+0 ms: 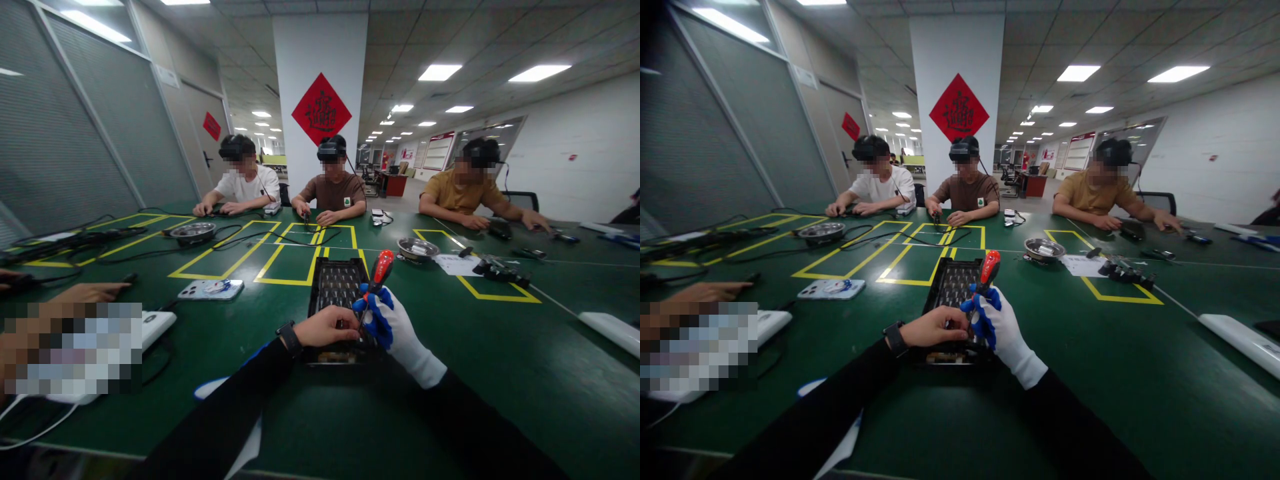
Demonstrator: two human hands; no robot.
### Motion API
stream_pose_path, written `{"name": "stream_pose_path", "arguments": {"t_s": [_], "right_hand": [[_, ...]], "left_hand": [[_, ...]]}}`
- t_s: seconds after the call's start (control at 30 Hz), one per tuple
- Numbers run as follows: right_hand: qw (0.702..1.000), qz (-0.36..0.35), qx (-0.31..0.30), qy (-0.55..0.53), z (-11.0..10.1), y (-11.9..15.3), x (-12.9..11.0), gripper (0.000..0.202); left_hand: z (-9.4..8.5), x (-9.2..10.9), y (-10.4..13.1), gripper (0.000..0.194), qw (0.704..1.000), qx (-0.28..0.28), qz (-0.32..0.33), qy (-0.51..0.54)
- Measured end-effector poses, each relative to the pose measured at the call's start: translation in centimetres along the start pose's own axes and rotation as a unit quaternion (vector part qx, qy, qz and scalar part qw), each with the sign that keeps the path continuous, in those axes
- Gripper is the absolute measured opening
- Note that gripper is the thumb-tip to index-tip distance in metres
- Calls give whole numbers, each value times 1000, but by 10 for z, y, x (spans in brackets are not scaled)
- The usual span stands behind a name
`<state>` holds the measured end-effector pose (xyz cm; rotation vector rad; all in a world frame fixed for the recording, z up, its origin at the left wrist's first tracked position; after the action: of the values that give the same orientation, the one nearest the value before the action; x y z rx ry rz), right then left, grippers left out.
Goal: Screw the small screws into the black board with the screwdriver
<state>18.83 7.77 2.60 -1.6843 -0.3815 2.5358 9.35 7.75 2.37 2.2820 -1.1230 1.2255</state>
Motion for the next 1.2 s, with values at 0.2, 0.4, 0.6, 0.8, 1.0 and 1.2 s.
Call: {"name": "stream_pose_path", "arguments": {"t_s": [0.2,0.4,0.6,0.8,1.0,1.2], "right_hand": [[1000,-5,17,5,-1,0,-2,32],[998,-13,-32,48,6,3,-17,38],[999,-13,-30,6,6,3,-11,34],[1000,-10,17,22,-6,0,3,30],[1000,-13,2,17,0,1,-11,31],[999,-18,-6,46,8,5,-27,26]], "left_hand": [[1,2,0,27,1000,-8,11,-20],[1,1,0,29,999,-5,8,-34],[0,3,0,28,1000,-6,9,-28],[0,2,0,28,1000,-5,12,-11],[2,-5,0,30,1000,-8,-5,18],[2,-2,0,28,1000,-11,-3,26]]}}
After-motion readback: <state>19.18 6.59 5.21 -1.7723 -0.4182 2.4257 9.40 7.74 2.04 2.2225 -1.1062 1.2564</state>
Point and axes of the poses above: each hand's wrist, its own y-axis away from the middle knuckle, its own z-axis out of the palm, x = y × z, the point moved 8 cm from there along -y, towards the middle knuckle, and after that the axes turned 6 degrees about -z, right-handed, at the moved point
